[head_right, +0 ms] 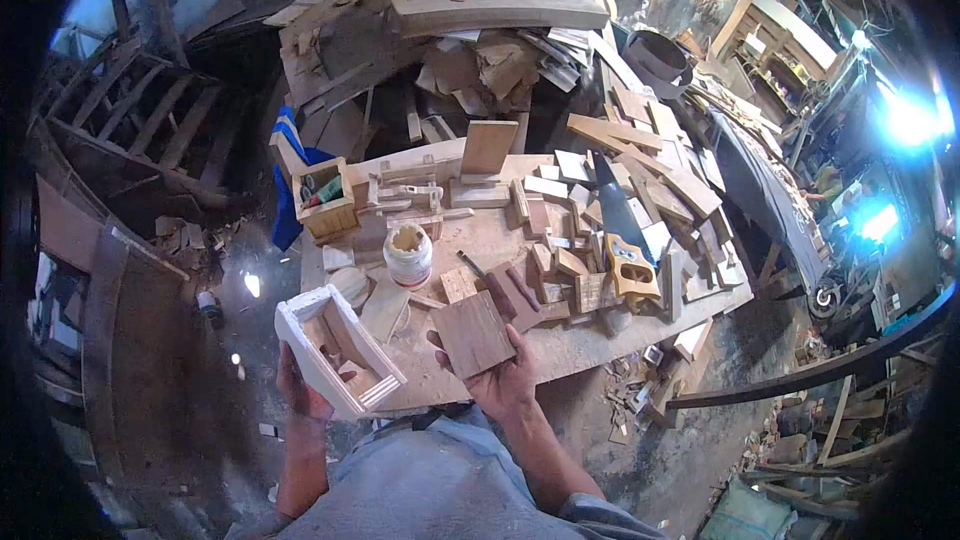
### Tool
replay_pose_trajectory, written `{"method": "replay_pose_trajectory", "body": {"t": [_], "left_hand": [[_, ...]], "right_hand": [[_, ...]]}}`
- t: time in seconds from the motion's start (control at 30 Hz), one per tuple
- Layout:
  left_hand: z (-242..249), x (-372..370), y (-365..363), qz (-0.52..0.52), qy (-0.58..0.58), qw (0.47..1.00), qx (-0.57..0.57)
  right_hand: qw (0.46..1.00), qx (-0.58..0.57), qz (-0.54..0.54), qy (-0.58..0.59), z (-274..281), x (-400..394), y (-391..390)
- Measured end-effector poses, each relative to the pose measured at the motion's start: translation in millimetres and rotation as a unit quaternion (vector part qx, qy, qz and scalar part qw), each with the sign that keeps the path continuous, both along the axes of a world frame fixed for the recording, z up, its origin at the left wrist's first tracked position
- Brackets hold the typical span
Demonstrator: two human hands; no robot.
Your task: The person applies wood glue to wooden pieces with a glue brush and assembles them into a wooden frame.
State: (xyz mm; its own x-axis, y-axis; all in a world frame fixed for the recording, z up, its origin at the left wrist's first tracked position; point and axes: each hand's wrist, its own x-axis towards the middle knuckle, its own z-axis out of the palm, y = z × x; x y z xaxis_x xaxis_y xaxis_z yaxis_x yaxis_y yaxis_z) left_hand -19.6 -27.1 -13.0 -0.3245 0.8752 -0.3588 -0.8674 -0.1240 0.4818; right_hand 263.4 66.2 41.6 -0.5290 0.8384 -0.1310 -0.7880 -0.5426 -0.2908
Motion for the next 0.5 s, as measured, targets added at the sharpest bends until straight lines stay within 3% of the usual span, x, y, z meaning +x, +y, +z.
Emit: {"method": "replay_pose_trajectory", "body": {"t": [0.27,0.37,0.4,0.5], "left_hand": [[8.7,7.2,4.9,-0.033,0.012,0.999,0.021],[-9.6,13.5,3.7,-0.039,0.05,0.998,0.029],[-19.5,16.0,4.6,-0.034,0.07,0.997,0.025],[-16.1,17.0,10.6,-0.169,0.051,0.978,0.113]], "right_hand": [[0.999,-0.005,-0.025,-0.022,9.7,-3.6,-1.7],[0.973,0.146,0.071,-0.162,-2.2,6.7,9.6],[0.968,0.169,0.032,-0.183,15.6,-1.6,5.5],[0.846,0.353,0.057,-0.395,51.0,-8.2,8.8]]}}
